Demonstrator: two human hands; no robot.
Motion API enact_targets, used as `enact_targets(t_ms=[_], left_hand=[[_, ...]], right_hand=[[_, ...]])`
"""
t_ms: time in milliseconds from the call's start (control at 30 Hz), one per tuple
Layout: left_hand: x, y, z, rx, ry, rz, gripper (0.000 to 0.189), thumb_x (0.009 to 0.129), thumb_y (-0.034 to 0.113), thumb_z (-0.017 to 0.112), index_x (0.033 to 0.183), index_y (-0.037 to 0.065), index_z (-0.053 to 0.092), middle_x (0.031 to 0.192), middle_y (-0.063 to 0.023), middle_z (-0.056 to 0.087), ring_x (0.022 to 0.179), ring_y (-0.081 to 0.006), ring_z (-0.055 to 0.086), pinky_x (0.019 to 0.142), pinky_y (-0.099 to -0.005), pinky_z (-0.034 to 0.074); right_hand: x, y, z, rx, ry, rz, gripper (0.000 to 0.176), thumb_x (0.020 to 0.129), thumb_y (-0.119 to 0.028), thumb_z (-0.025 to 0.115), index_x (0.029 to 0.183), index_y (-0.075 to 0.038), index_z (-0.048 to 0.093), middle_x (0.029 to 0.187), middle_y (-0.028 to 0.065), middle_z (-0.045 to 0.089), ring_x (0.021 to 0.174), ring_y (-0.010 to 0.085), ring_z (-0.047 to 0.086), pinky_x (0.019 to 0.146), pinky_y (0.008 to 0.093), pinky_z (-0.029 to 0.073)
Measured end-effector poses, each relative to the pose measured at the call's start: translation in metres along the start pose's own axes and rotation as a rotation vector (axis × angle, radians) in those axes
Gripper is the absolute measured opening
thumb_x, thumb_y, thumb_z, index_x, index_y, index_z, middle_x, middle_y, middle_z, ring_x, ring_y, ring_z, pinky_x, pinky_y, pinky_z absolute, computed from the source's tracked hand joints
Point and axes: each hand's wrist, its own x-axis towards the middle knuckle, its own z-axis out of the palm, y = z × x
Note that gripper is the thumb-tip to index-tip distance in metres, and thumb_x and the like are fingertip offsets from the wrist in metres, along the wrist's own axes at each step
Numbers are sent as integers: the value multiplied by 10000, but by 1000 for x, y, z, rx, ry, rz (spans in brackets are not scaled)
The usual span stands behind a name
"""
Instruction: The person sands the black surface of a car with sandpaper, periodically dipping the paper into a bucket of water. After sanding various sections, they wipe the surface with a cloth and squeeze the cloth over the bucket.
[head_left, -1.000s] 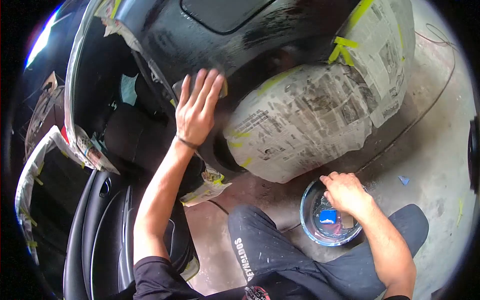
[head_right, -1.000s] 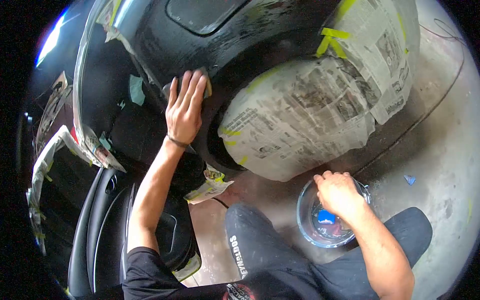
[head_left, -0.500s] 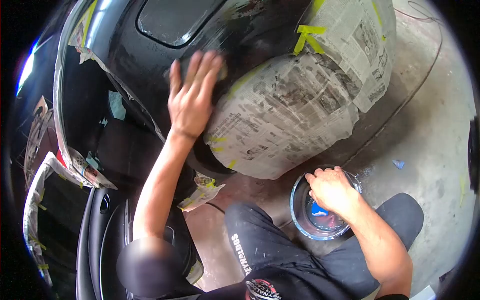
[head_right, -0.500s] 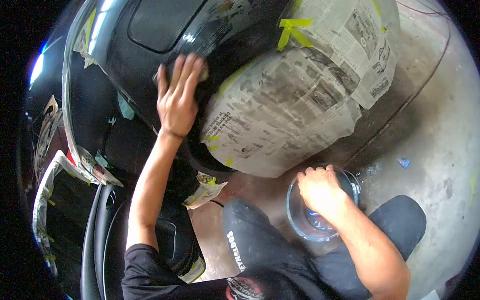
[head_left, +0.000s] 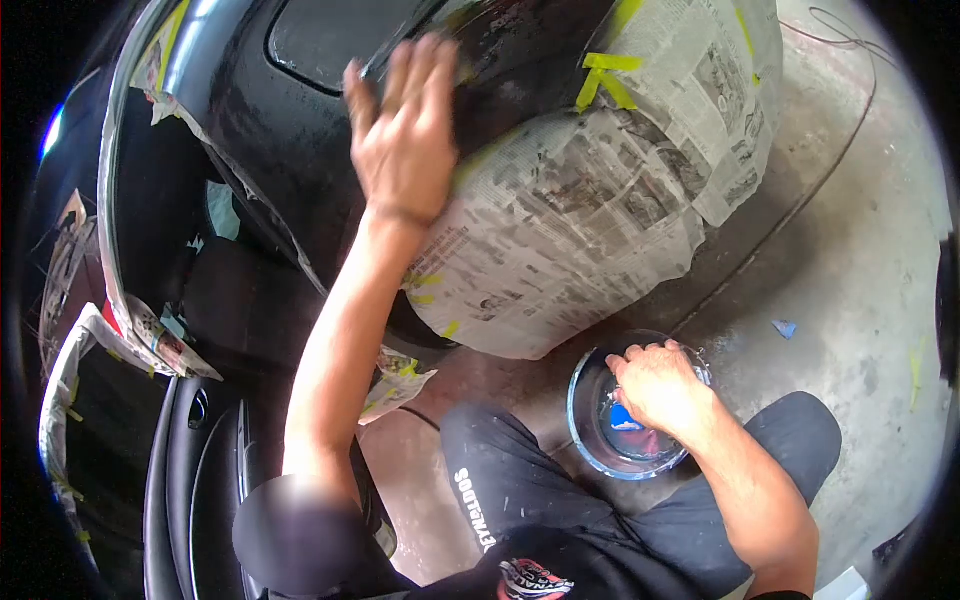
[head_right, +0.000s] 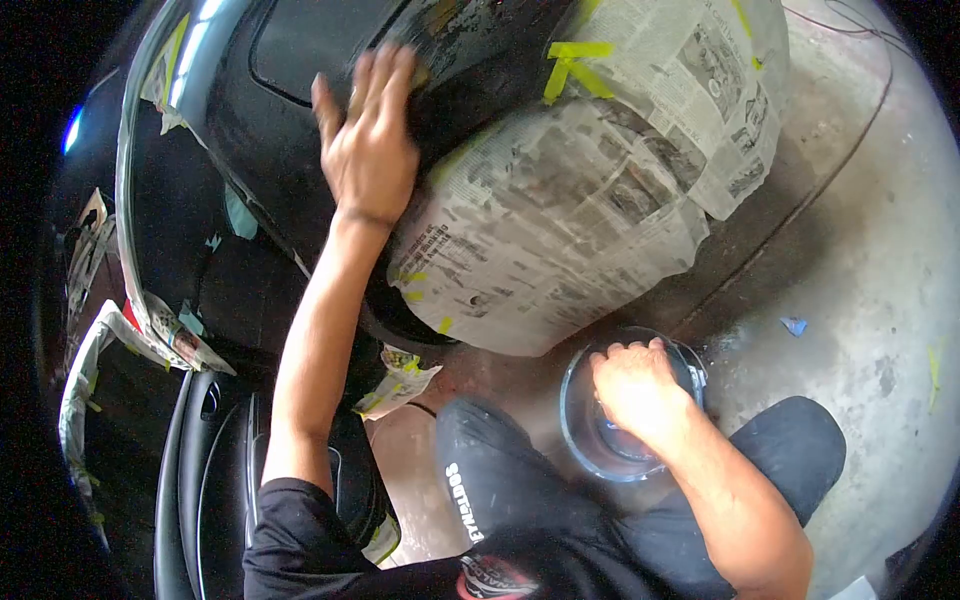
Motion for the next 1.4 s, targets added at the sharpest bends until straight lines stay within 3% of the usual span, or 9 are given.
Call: enact_targets(t_ms=[267,333,400,633,767,800,1167,1267,1400], left_hand=[[65,27,30,-48,80,-3,805,804,-67,627,1581,119,529,1625,-93,559,1531,-274,501,1312,-630,241],[83,35,22,116,118,55,478,984,86,528,1443,-7,624,1522,-174,635,1458,-307,563,1303,-599,274],[54,18,20,-43,99,53,798,806,-50,644,1576,127,532,1617,-81,570,1527,-267,508,1310,-622,253],[-17,-11,-9,-69,-19,93,844,788,-116,591,1601,104,533,1632,-101,559,1544,-281,489,1337,-601,184],[114,11,26,-48,30,259,801,809,-86,615,1577,121,523,1609,-77,578,1513,-292,513,1321,-605,231],[141,19,26,40,73,270,499,987,75,511,1472,11,607,1552,-155,617,1482,-292,543,1310,-596,251],[159,10,35,27,-271,402,791,891,-61,573,1630,206,485,1673,-8,517,1565,-199,452,1366,-546,155],[182,28,36,91,-86,485,561,964,71,535,1522,66,578,1585,-99,598,1514,-280,508,1323,-577,227],[96,2,11,27,-331,617,821,896,-70,557,1657,222,459,1692,12,492,1572,-188,442,1363,-549,172]], right_hand=[[-5,9,13,-27,-11,22,448,943,-325,762,1314,-78,716,1133,142,753,1046,337,754,947,570,560],[-5,5,16,-1,-36,23,423,946,-319,762,1286,-71,716,1141,150,753,1073,340,751,986,579,549],[-7,-1,7,-17,-80,35,373,956,-299,758,1236,-56,715,1151,167,753,1126,346,745,1060,594,529],[-20,3,-5,-101,-7,46,448,940,-330,762,1309,-81,708,1131,150,744,1085,335,742,1025,590,539],[-11,1,2,17,-4,52,437,941,-323,762,1298,-77,708,1143,144,738,1094,353,730,1032,610,528],[-9,1,7,96,-9,41,431,940,-317,761,1292,-73,710,1146,143,737,1093,359,728,1030,616,527],[-6,-2,8,19,-52,-31,355,949,-295,762,1192,-44,702,1094,162,738,1075,377,739,1016,621,520],[-4,-1,6,61,-28,-15,314,977,-264,718,1187,-31,705,1096,166,737,1068,379,737,1013,626,519],[-11,-12,-7,-22,45,-60,238,1003,-193,635,1168,-49,725,1090,151,739,1044,333,739,1003,593,527]])
